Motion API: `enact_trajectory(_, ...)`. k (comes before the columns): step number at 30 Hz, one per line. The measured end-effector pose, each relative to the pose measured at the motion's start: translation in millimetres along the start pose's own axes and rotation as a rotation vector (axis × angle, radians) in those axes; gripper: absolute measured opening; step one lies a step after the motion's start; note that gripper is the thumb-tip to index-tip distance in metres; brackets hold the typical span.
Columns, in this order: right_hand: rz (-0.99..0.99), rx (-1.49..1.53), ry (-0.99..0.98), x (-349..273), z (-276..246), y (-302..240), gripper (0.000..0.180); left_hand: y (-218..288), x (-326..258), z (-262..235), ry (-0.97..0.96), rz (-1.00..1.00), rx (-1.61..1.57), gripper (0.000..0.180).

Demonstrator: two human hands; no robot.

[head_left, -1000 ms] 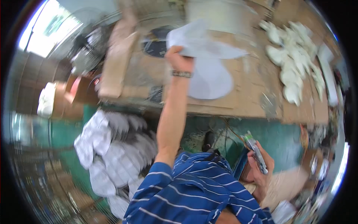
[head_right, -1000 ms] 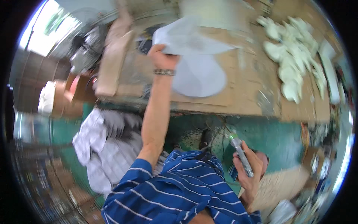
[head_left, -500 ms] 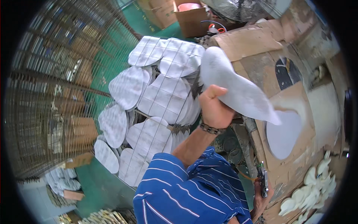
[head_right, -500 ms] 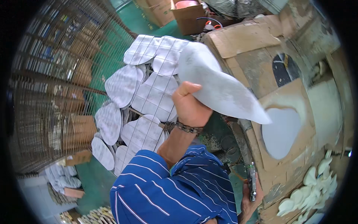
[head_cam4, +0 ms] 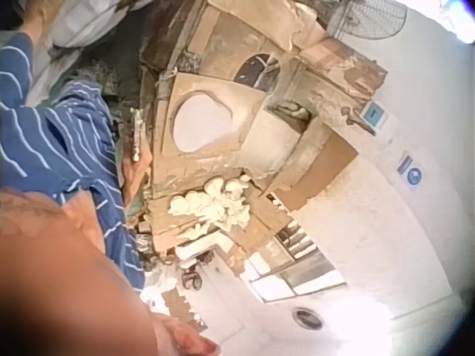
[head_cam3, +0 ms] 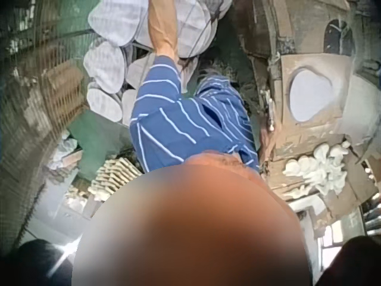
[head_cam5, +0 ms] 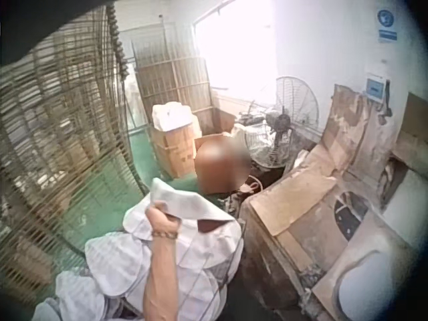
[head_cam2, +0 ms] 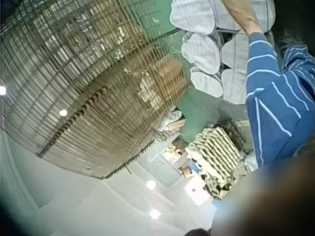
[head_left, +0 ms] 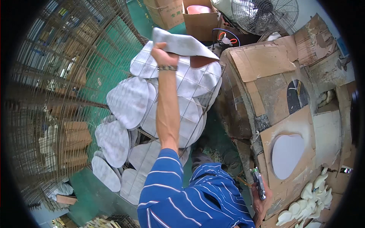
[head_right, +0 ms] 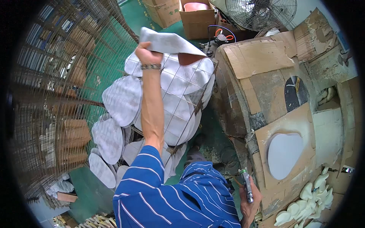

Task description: Apply adhesive to foam pads using a spray gun and place them on a drying rack.

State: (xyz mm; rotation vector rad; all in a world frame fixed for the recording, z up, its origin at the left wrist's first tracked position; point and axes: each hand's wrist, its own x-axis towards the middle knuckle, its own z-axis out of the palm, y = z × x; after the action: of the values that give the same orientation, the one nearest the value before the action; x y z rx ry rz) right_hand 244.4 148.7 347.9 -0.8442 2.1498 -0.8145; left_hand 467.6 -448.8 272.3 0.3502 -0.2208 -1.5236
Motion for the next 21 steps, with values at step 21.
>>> enact_trajectory(21, 0.091, 0.007, 0.168, 14, 14, -15, 0.054, -15, -66, -196, 0.066, 0.230, 1.213, 0.046)
